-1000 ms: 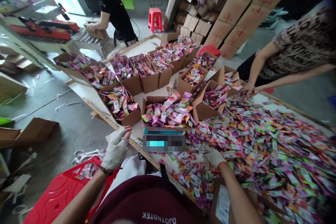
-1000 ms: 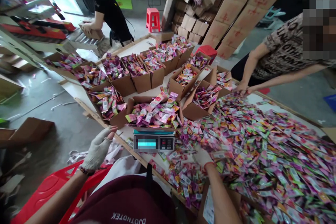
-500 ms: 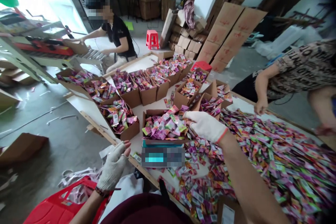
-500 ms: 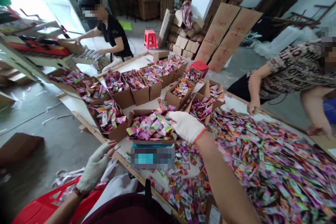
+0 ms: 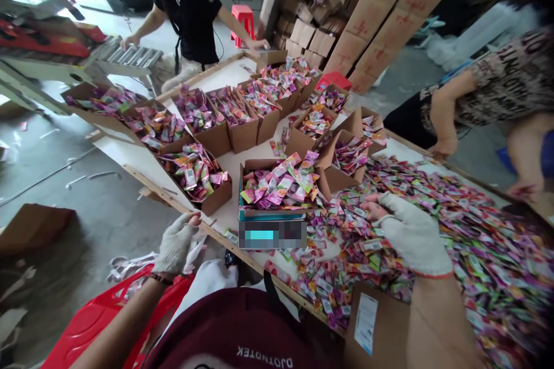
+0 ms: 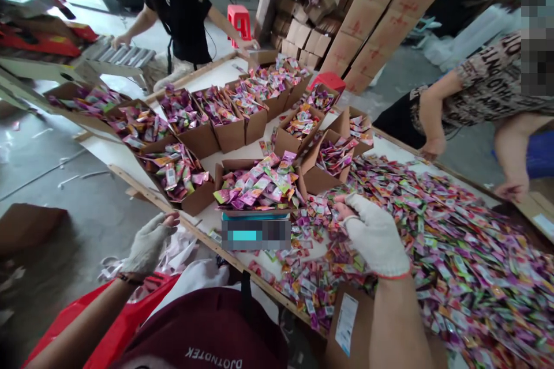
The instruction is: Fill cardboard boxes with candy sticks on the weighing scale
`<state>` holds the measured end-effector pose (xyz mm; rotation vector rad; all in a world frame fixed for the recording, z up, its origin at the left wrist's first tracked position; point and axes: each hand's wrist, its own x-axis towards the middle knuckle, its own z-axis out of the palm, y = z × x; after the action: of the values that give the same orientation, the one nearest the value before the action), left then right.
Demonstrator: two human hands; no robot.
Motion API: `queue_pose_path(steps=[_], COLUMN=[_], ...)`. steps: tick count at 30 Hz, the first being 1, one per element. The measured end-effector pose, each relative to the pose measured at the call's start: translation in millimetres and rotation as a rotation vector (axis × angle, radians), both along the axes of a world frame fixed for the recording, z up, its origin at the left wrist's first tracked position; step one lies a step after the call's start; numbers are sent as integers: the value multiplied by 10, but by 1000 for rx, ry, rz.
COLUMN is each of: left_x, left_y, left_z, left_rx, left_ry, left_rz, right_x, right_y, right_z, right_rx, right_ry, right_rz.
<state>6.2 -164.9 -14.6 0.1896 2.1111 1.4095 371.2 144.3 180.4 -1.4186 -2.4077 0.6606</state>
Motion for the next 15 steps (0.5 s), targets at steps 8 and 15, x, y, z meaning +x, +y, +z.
queue_pose_path(steps=[8,15], left_x=[-157,-378], left_y=[151,322], left_z=[151,125], left_rx=[-107,-46], left_ry=[185,92], left_rz=[92,235], right_x=[-766,-1743], right_y=[-109,98], right_z=[73,-292], right_rx=[50,130], right_ry=[80,-291], right_rz=[165,252])
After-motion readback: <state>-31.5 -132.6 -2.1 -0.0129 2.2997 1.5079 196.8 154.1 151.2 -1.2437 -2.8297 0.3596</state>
